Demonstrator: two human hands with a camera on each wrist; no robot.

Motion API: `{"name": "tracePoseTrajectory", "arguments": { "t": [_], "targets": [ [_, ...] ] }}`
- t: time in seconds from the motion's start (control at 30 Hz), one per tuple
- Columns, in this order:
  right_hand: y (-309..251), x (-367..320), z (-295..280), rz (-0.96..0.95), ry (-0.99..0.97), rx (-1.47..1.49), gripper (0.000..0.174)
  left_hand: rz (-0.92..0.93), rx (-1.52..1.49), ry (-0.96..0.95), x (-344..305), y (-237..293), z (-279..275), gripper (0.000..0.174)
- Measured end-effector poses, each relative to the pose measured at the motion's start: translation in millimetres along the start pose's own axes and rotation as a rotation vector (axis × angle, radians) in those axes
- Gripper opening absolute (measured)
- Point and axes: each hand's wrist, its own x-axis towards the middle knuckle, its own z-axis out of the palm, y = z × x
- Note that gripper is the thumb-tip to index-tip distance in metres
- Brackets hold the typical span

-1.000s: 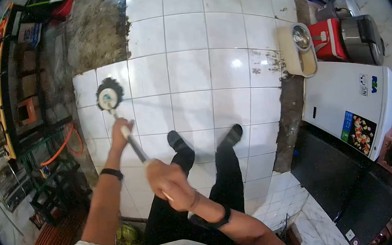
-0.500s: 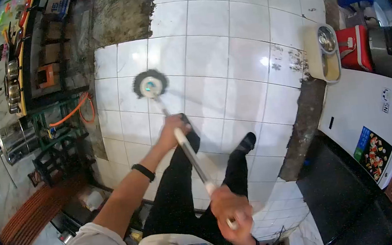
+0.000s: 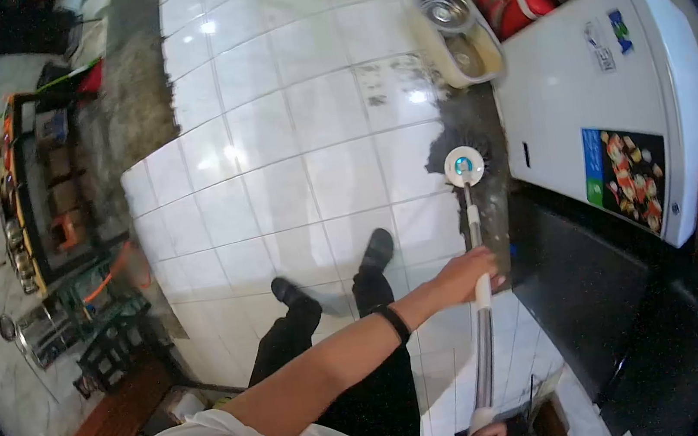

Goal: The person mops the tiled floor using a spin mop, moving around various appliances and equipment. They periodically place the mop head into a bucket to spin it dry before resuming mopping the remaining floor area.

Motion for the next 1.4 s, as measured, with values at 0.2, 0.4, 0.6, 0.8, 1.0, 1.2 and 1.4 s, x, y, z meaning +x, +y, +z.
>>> {"name": "tracePoseTrajectory", "arguments": {
  "t": [0.2,0.4,0.6,0.8,1.0,1.2,1.4],
  "targets": [
    [20.8,63.1,-32.6,-0.574,0.36,0.401,0.035,0.196,-0.081,0.082,40.9,14.7,58.0,0.028],
    [-6.8,53.6,-22.7,-0.596,0.184,0.353,0.039,0.037,-0.072,0.122,-16.6,16.4,28.7,0.025],
    [-19.3,61.5,20.8,-0.5,-0.387,0.619,0.052,-0.221,-0.026,0.411,-157.9,13.6,-59.3,0.025],
    [5.4,-29.6,219.2,-0.354,-0.524,0.441,0.033,-0.517,0.195,0.685,-387.7,-72.2,-168.2,0.025],
    [52.1,-115.0,409.4,-0.097,-1.175,0.34,0.056,-0.625,0.325,1.027,-625.7,-161.3,-264.0,0.025],
    [98.3,-219.2,596.4,-0.084,-1.12,0.584,0.038,-0.739,0.583,0.971,-830.4,-241.5,-359.0,0.031],
    [102.0,-262.4,642.1,-0.197,-1.241,0.608,0.041,-0.76,0.536,1.133,-893.9,-244.5,-355.7,0.035]
  ]
}}
